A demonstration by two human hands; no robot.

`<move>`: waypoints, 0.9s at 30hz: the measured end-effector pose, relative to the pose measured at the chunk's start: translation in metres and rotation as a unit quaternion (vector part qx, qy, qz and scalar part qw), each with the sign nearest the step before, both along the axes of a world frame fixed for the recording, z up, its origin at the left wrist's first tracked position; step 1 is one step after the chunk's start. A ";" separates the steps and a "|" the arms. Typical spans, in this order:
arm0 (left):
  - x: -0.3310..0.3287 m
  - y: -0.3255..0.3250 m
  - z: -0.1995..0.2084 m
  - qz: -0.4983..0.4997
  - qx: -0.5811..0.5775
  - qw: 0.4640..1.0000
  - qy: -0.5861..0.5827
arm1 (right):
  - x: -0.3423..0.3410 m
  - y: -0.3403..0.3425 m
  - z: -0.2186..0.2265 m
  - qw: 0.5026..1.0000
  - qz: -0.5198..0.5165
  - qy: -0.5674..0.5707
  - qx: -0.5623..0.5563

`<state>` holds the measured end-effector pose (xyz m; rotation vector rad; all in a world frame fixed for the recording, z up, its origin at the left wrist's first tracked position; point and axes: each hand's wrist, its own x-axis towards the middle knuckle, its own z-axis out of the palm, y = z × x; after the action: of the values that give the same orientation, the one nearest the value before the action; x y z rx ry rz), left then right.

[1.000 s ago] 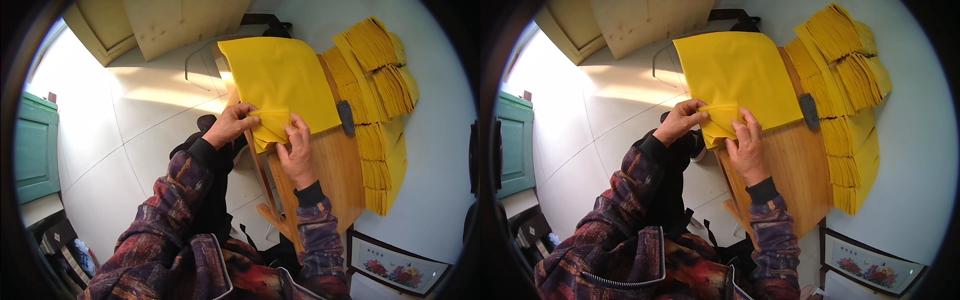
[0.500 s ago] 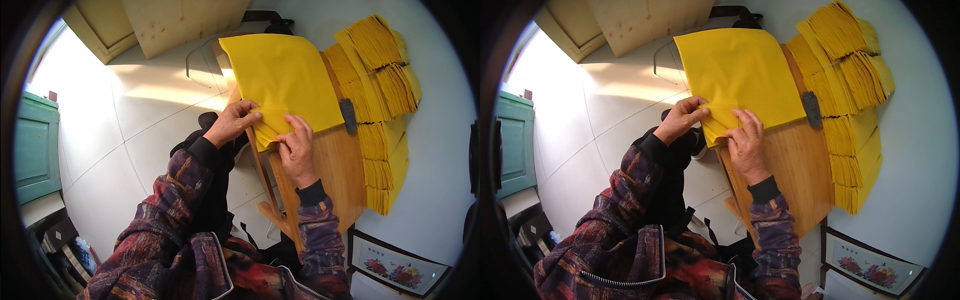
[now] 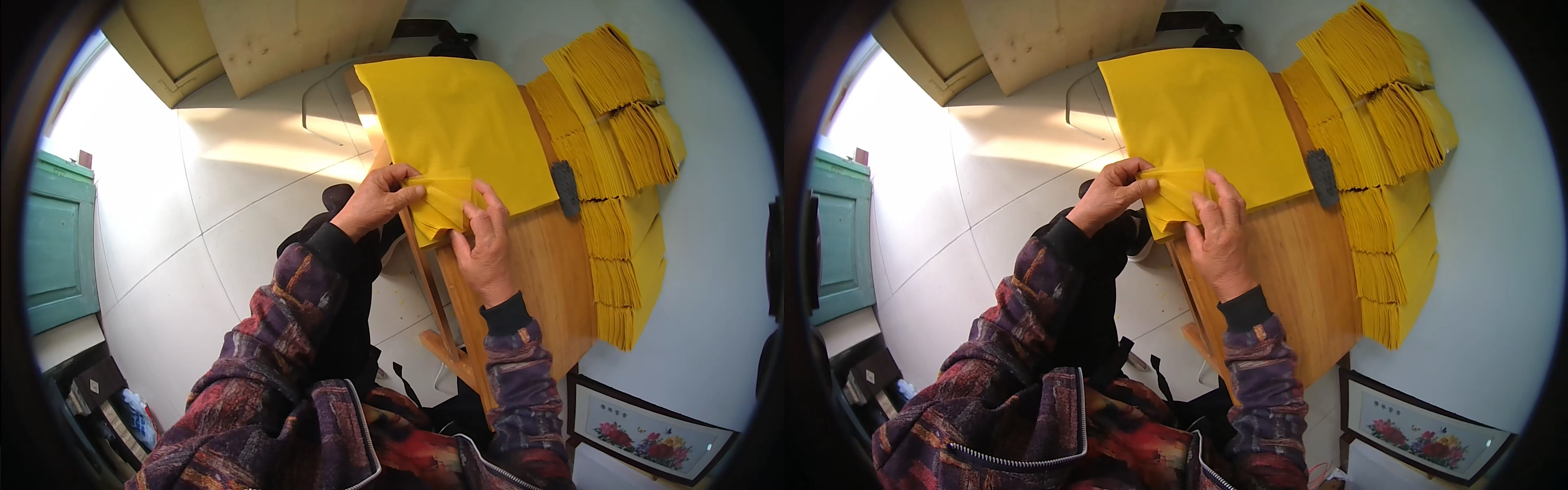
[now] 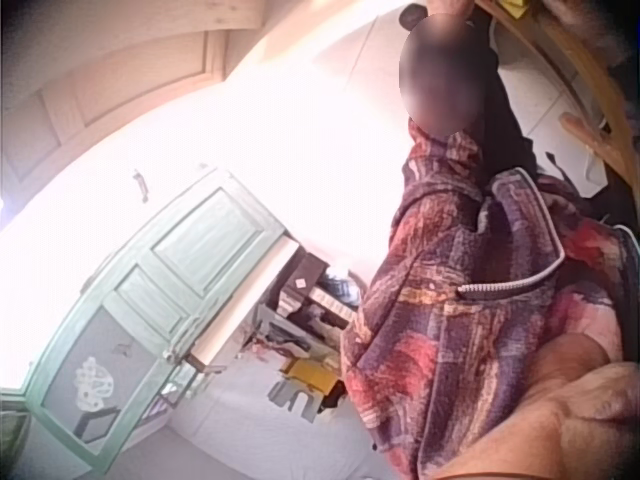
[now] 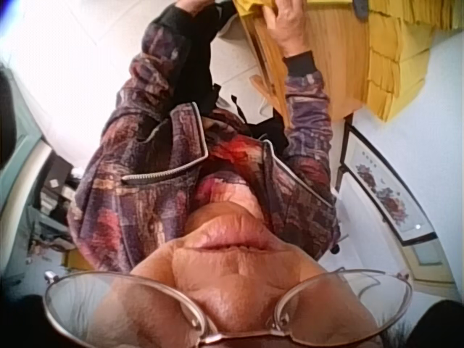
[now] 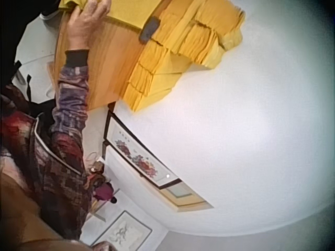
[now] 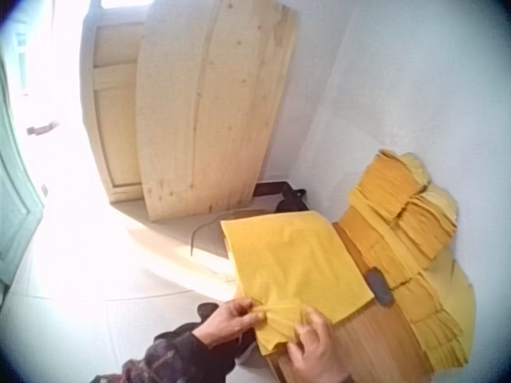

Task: The person sits on the floor and folds yellow paper sheets by hand, repeatedly folding each sheet in half and pressing the crease. Finished sheets are stacked on the table.

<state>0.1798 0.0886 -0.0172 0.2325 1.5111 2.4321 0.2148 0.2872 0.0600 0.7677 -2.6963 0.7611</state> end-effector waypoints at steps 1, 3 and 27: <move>0.000 0.001 -0.002 0.009 -0.010 1.000 0.004 | 0.003 -0.001 -0.002 0.999 -0.007 0.036 0.005; 0.000 0.003 -0.004 0.019 -0.020 1.000 0.007 | 0.005 -0.002 -0.005 0.994 -0.006 0.107 0.018; 0.000 -0.006 0.000 -0.040 0.022 0.999 -0.012 | -0.004 0.000 0.003 0.999 0.024 -0.028 0.010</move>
<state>0.1794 0.0823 -0.0173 0.2665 1.4112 2.3989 0.2109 0.2869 0.0634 0.8297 -2.7483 0.7776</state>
